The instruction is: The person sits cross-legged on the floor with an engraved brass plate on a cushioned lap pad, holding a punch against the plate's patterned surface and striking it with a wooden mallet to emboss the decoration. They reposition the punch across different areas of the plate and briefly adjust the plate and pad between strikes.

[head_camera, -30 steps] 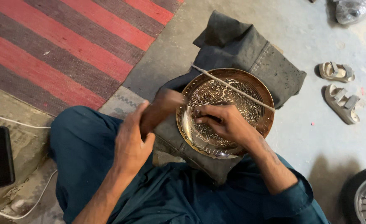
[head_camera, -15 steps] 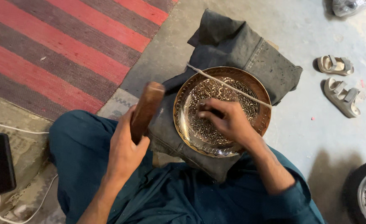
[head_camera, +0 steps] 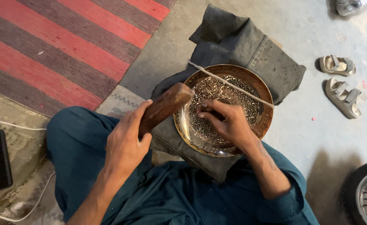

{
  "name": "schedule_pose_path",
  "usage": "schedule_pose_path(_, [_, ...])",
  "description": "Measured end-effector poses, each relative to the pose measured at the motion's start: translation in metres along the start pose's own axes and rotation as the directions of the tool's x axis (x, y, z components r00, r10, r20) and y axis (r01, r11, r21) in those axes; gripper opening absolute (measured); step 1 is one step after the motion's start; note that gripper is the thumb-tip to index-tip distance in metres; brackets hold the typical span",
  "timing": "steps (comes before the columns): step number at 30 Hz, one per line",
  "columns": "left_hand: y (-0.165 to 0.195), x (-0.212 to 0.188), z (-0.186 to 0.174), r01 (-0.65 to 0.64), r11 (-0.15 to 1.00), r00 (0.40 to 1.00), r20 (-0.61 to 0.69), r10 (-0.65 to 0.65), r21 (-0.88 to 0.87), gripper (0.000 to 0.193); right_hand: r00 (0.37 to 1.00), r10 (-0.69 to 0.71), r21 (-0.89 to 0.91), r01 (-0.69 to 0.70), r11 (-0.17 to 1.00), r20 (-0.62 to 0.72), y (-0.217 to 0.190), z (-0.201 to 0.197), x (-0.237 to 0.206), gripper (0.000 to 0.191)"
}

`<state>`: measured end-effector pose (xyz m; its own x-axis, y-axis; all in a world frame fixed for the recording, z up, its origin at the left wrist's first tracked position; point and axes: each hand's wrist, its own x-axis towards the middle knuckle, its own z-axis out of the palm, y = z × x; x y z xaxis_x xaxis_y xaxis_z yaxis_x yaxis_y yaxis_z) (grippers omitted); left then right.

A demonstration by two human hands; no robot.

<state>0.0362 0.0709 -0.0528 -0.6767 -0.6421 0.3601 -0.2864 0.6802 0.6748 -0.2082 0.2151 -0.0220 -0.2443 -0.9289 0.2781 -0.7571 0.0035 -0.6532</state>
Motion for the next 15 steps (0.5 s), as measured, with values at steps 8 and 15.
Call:
schedule_pose_path(8, [0.009,0.011,0.0,-0.086,0.978,0.995,-0.069,0.075,-0.188,0.087,0.999,-0.031,0.009,0.031,0.999,-0.004,0.002,0.0,-0.003,0.028])
schedule_pose_path(15, [0.003,0.01,0.004,-0.167,0.982,0.986,0.016,0.166,0.086,0.095,0.999,-0.047,-0.019,0.047,0.999,-0.004,0.005,0.0,-0.003,0.022])
